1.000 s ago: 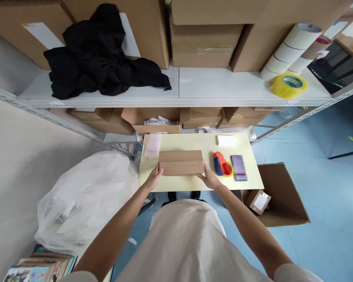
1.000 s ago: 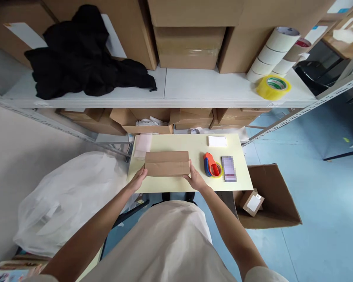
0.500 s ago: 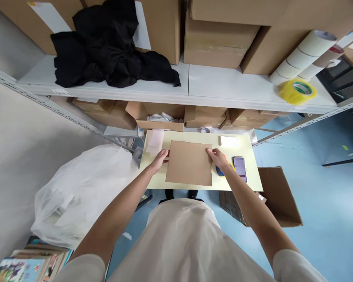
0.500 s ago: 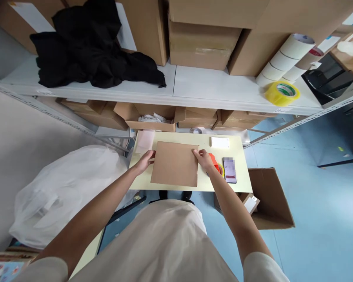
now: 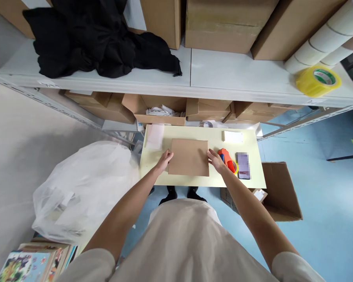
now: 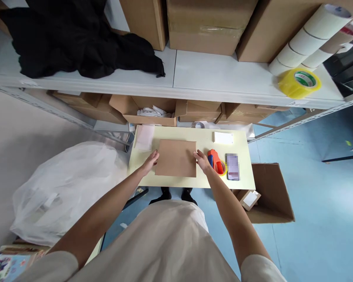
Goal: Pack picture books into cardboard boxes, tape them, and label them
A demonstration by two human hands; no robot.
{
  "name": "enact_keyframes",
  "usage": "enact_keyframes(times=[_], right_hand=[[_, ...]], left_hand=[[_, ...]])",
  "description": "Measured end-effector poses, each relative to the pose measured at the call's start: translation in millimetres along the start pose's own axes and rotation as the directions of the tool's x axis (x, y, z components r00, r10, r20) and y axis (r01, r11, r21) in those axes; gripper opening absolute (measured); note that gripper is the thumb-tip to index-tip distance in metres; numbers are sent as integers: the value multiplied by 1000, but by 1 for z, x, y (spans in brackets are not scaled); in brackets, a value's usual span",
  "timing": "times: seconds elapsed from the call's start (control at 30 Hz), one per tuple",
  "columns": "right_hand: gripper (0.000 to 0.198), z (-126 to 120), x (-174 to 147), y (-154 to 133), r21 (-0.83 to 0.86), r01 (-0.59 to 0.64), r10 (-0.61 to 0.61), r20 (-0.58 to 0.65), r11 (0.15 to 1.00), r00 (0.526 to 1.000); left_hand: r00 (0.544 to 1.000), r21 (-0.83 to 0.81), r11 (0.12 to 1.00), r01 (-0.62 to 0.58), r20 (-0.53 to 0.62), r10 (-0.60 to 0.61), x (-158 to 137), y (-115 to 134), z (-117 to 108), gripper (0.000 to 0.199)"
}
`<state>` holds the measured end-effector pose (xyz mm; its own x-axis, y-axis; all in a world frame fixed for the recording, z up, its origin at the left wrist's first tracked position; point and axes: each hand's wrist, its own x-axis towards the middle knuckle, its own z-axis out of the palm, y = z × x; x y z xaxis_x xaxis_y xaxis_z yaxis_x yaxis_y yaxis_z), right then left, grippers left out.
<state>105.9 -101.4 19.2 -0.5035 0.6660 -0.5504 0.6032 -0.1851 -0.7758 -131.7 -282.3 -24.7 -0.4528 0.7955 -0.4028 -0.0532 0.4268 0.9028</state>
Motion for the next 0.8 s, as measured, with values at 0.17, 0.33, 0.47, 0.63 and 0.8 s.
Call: enact_keyframes(times=[0.17,0.33,0.47,0.63,0.8], right_hand=[[72,-2,-32,51,29,130,-130,-18,991,991],[98,14,-62,107,-162,160,-167,-34,974,985],[82,31,-63,109,-218,179,-199,-73,960,977],[35,35,-65,71,-284,252,-300,-142,925,943],[22,5,-72,10,-413,249,-352,-195,876,915]], left_hand=[[997,195,981,23,70,-37,-40,-24,-17,106],[995,447,890,-93,59,75,-68,-40,-9,85],[989,477,870,-123,-9,144,-67,-36,6,48],[979,461,876,-142,-67,194,-69,-13,8,27],[943,501,845,-186,-150,297,-79,40,0,27]])
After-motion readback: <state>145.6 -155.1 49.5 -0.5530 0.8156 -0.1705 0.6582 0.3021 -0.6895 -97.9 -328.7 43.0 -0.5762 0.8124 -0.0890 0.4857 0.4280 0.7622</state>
